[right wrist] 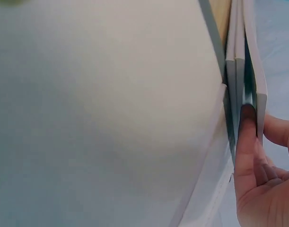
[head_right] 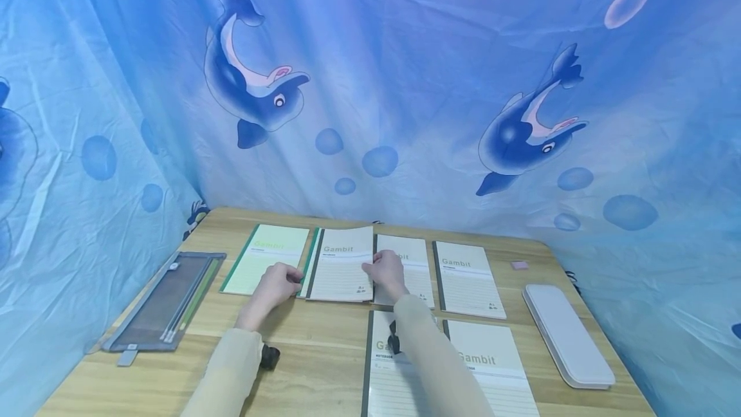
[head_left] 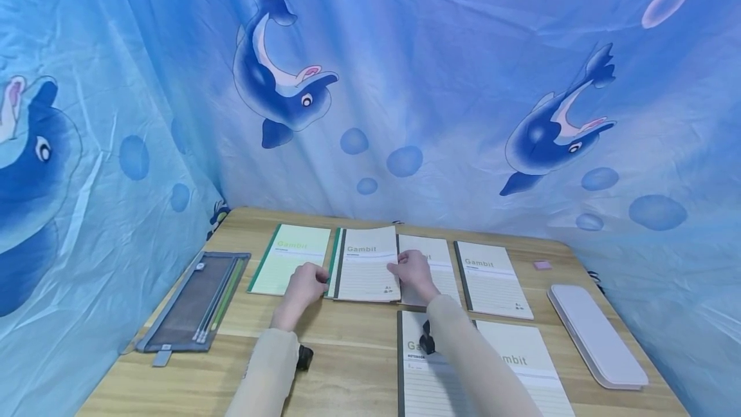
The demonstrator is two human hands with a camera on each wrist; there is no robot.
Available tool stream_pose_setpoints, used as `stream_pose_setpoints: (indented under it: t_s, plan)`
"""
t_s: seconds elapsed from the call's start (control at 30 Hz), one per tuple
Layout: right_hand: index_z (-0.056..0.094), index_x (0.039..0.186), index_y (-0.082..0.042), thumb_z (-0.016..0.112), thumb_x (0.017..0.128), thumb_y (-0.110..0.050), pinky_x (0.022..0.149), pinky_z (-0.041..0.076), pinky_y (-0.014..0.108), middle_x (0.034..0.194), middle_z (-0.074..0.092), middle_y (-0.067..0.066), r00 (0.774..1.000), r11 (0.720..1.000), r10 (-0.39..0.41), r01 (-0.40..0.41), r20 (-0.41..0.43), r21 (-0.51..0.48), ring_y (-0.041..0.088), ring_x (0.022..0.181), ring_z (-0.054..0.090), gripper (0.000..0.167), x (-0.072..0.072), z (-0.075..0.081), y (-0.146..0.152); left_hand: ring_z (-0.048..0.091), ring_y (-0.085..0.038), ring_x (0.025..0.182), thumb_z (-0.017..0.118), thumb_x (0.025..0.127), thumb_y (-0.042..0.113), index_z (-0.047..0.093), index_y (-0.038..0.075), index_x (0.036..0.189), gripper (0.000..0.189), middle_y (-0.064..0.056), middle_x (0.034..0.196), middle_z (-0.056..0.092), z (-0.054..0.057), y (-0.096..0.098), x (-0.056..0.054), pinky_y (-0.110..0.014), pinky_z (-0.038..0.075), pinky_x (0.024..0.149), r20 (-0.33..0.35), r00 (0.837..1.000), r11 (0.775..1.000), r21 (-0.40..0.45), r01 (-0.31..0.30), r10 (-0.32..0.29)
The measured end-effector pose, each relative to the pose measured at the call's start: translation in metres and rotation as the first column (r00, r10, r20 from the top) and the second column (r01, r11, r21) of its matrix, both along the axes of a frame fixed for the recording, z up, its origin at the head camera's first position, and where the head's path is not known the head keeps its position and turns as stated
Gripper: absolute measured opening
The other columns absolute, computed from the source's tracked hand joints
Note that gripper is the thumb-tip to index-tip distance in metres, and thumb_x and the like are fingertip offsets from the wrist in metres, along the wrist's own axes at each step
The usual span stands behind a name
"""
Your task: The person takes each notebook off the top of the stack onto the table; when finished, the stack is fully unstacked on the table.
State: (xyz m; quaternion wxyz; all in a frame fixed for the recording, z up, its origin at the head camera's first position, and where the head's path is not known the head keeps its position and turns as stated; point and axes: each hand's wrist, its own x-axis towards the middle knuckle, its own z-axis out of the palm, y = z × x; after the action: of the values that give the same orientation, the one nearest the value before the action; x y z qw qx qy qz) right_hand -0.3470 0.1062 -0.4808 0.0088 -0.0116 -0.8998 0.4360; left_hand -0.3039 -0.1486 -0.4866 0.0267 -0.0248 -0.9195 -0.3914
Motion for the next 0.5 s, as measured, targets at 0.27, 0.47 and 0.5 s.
stream_pose_setpoints:
  t_s: [0.27,0.47,0.5]
  plan:
    - [0.062,0.113,0.007,0.073,0.09,-0.015,0.065,0.057,0.033,0.096,0.07,0.016,0.999,0.994,0.022,-0.017,0.045,-0.107,0.019,0.071,0.066,0.034,0.0023,0.0033,0.0072,0.069,-0.031,0.092,0.072,0.081,-0.008,0.073,-0.006,0.103,0.022,-0.017,0.097,0.073,0.0033,0.0009,0.0037,-0.045,0.056,0.084,0.015,1.0,1.0,0.0,0.006,-0.006]
    - [0.059,0.122,0.008,0.071,0.092,-0.014,0.067,0.059,0.033,0.096,0.07,0.014,0.994,0.975,0.005,0.02,0.109,-0.221,0.019,0.076,0.067,0.039,0.0075,0.009,0.0102,0.068,-0.033,0.095,0.072,0.081,-0.009,0.072,-0.007,0.104,0.023,-0.017,0.097,0.073,0.0045,0.0013,0.0041,-0.046,0.056,0.086,0.011,1.0,1.0,0.001,0.006,-0.006]
    - [0.058,0.123,0.008,0.071,0.092,-0.015,0.068,0.059,0.034,0.096,0.07,0.014,0.993,0.973,0.003,0.023,0.115,-0.23,0.019,0.076,0.067,0.041,0.0086,0.0101,0.0109,0.068,-0.033,0.095,0.072,0.081,-0.009,0.072,-0.007,0.104,0.023,-0.017,0.097,0.073,0.0049,0.0014,0.0041,-0.046,0.056,0.086,0.011,1.0,1.0,0.003,0.006,-0.006]
